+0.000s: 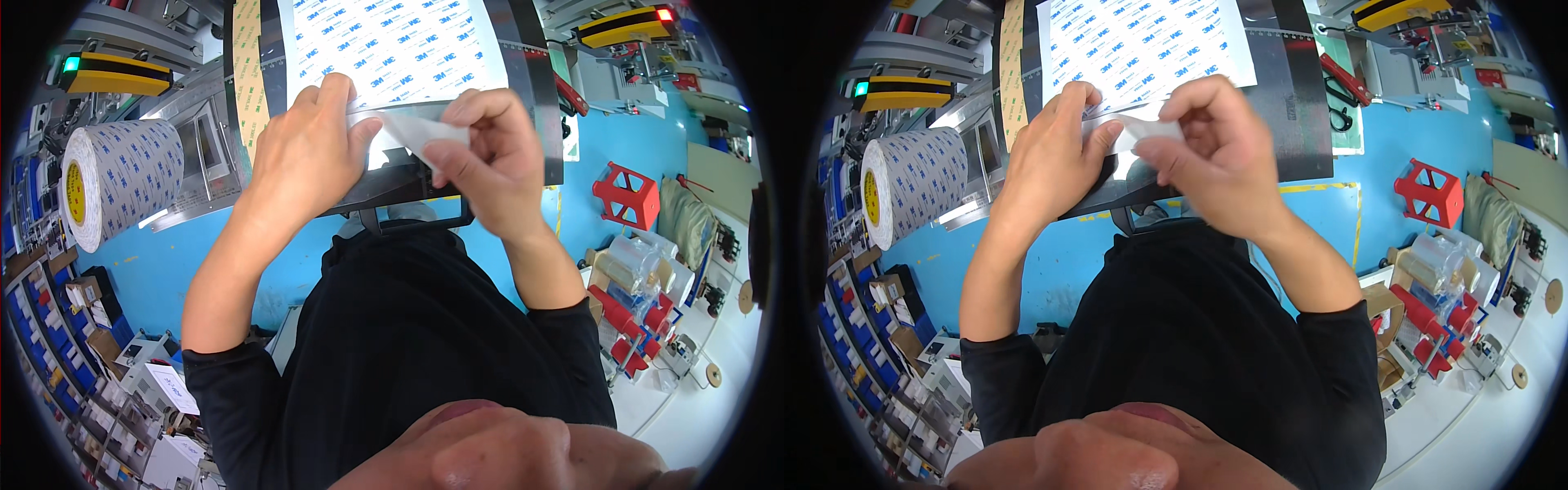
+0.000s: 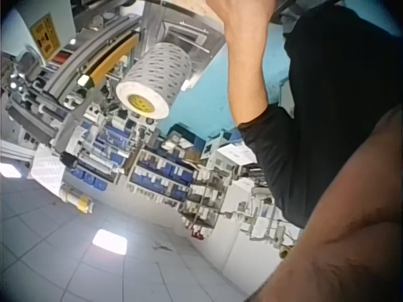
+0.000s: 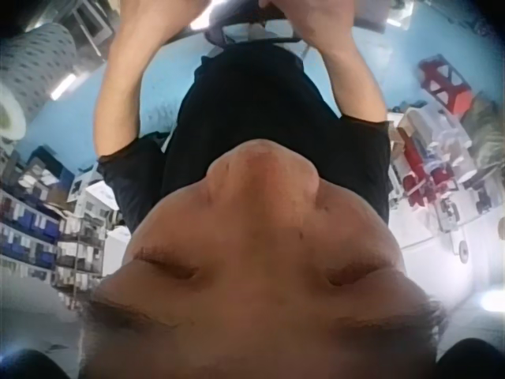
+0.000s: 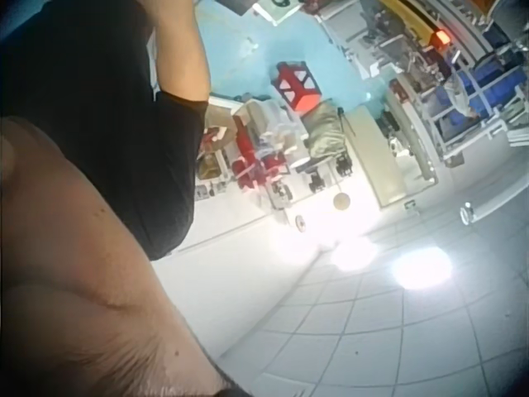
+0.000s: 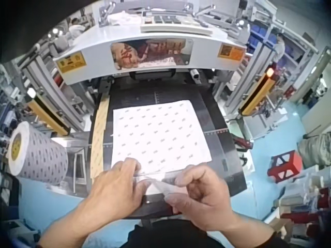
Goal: Applying adhesive labels to parts and trimming them using a utility knife.
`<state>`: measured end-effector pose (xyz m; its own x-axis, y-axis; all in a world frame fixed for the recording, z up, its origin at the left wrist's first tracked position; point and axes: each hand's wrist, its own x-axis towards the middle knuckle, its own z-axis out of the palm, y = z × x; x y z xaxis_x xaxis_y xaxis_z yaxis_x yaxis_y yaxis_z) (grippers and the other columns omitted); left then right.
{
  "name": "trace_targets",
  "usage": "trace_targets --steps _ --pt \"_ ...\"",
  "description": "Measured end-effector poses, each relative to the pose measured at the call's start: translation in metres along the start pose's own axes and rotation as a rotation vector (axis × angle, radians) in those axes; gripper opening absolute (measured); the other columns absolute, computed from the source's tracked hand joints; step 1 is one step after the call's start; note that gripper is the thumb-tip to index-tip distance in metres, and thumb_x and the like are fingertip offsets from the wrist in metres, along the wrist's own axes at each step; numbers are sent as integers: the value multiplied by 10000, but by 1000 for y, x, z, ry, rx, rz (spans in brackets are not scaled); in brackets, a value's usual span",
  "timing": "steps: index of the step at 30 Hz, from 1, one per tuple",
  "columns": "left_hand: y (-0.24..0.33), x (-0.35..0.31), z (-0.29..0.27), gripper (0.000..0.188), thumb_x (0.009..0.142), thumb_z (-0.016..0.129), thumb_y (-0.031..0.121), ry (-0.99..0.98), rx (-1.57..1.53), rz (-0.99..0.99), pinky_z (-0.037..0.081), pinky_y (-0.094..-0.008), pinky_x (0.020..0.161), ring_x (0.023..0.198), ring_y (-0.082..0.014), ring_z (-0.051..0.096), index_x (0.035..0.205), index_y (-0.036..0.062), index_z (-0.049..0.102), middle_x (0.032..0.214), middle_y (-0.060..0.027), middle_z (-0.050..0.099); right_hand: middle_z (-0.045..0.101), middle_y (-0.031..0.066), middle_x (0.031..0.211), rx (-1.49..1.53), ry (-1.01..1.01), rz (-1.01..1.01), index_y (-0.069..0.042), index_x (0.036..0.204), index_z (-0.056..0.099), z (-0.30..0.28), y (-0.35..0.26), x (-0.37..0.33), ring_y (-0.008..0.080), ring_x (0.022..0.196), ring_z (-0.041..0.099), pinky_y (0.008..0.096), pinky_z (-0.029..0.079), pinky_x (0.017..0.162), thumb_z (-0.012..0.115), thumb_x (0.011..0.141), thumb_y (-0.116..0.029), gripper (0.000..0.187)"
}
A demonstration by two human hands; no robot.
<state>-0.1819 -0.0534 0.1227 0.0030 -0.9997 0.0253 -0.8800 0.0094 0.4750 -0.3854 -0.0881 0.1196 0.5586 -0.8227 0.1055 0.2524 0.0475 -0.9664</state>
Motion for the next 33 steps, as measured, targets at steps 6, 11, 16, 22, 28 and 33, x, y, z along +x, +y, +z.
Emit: trace_targets --steps 6,11,16,22,28,33 --pt "-2 -1 -6 296 924 634 209 -43 -38 -17 530 -527 743 829 -462 667 1109 4 528 933 -265 661 588 56 950 -310 117 24 -42 1050 573 -11 -5 -8 114 755 610 262 526 588 712 834 103 295" --pt "-2 9 -18 231 945 505 156 -130 -149 -69 501 -517 831 911 -475 647 1094 -16 550 962 -291 667 618 33 798 -820 -322 -519 -75 867 677 -6 6 -17 181 689 614 321 501 562 773 707 69 236" --pt "2 14 -20 300 959 432 215 -202 -199 -186 486 -499 846 924 -477 635 1054 -29 579 952 -285 680 627 11 782 -744 -597 -617 -104 831 702 -2 2 -40 184 673 620 331 495 552 797 695 18 207" --pt "-14 13 -27 437 968 455 357 -217 -422 -260 480 -444 739 754 -413 611 836 -35 598 784 -237 645 571 76 888 -264 28 -191 -68 977 581 -38 -7 -50 139 696 560 262 484 617 756 843 -36 223" --pt "-5 2 -22 188 878 676 204 97 -287 -48 491 -433 751 779 -337 637 858 17 667 872 -173 672 533 68 908 -156 41 -7 -57 999 526 -54 -15 -38 103 739 527 225 452 643 737 870 -49 248" --pt "-41 19 4 279 837 728 225 285 70 290 430 -460 1004 1178 -320 572 1083 95 729 1261 -141 635 533 64 916 -175 -13 72 -61 986 532 -57 -13 -37 93 748 523 214 446 650 747 859 -53 249"
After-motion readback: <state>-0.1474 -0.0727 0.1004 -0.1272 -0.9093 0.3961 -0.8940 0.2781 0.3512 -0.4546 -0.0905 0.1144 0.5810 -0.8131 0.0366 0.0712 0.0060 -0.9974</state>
